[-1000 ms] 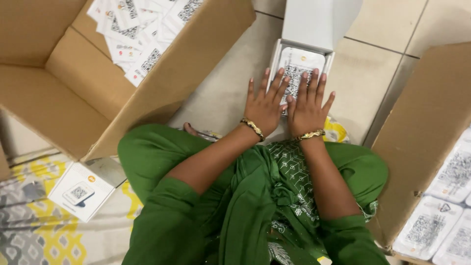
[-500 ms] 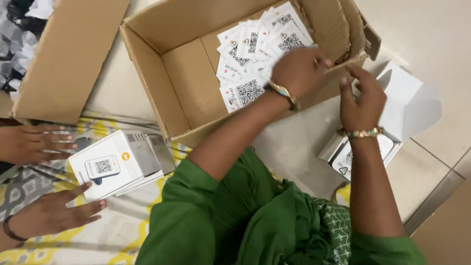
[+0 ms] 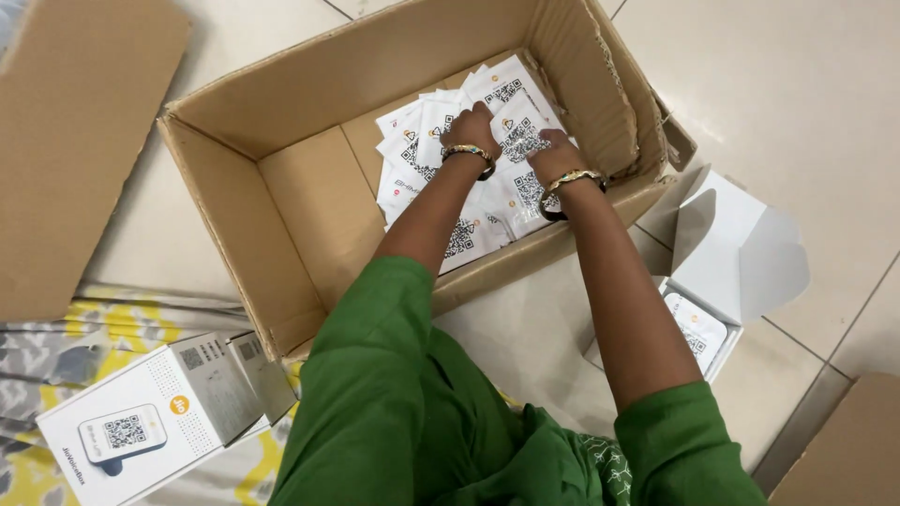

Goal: The recorder is unboxing Jio payment devices, checking them, and preparing labeling stickers.

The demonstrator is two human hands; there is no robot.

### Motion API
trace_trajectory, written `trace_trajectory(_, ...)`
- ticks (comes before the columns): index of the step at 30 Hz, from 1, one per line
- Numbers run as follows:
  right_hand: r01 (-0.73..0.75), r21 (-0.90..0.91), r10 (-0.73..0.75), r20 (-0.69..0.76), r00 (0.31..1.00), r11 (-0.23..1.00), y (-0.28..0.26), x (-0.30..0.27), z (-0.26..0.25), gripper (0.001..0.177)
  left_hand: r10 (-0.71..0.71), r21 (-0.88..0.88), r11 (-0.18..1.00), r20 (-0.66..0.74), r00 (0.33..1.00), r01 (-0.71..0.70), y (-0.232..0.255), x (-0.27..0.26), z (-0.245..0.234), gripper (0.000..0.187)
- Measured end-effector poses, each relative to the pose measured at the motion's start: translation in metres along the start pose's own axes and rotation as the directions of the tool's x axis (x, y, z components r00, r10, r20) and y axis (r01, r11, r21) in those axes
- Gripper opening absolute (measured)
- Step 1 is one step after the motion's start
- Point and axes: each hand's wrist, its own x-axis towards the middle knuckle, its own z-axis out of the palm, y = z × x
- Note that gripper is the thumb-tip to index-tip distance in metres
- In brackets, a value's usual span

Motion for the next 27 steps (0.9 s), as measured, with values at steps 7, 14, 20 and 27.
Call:
trace_trajectory(7,0.626,-0.194,-0.624,-0.506,0.596,0.755,-0.018,-0.049,-0.035,0.101,0.410,-0.435,0.746,-0.295,0.863,-0.504,0.001,-0.005,-0.044,0.025)
trace_trajectory(14,0.638,0.518,-0.348,-0.552,0.758,0.570,-0.009,-0.190,-0.158,0.025,0.577,-0.691,0.325,-0.396,0.714,-0.645,0.089,-0.179,-0.112,0.038)
trace_trajectory(20,0.491,0.533,-0.056,-0.636,0.769,0.689,0.115,-0.273,-0.189,0.045,0.651,-0.589,0.544,-0.152,0.743,-0.597,0.125,-0.310,0.005,0.087)
trace_trajectory(27,0.169,0.142,-0.076,-0.503,0.861,0.975,0.260,-0.295,-0.131,0.091,0.455,-0.281,0.882,0.300,0.839,-0.378,0.115,-0.357,0.109,0.087)
